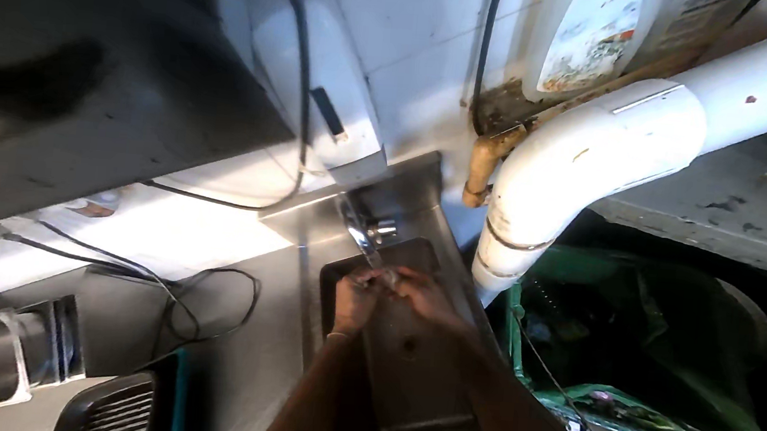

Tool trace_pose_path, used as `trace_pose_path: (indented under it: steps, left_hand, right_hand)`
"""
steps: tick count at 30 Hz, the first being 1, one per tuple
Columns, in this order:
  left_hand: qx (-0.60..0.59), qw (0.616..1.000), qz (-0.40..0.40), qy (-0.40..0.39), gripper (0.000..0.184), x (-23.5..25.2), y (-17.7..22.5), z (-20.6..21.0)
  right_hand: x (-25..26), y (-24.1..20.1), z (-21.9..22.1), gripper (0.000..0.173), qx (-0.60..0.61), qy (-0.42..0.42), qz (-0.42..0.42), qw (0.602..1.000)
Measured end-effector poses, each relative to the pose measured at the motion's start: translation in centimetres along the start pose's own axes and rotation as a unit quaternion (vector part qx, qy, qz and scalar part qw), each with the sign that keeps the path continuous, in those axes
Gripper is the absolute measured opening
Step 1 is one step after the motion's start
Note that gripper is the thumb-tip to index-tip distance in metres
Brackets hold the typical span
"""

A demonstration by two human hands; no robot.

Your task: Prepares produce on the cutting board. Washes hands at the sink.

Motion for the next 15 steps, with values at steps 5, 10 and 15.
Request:
trace_pose_path:
  steps: [5,10,15]
  left_hand:
    - [0.007,1.000,0.023,0.013,0.008,0.2,-0.3,-0.2]
    - [0.017,0.999,0.044,0.012,0.010,0.1,-0.6,-0.2]
    - [0.027,0.997,0.068,0.027,0.009,0.2,-0.3,-0.3]
  right_hand:
    - [0.3,0.3,0.3,0.030,0.026,-0.005,0.001,1.000]
    - [0.5,0.0,1.0,0.024,-0.036,0.017,0.022,0.999]
    - [1.0,-0.7,2.0,0.022,-0.012,0.030,0.058,0.998]
Point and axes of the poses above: each hand's wrist, its own x-axis towards the middle knuckle, its own z-axis out of the palm, y = z × x, the point moved 2 cm from there along x, towards the middle knuckle, and after that the axes turned 4 degrees about y, right-handed, at the moved point
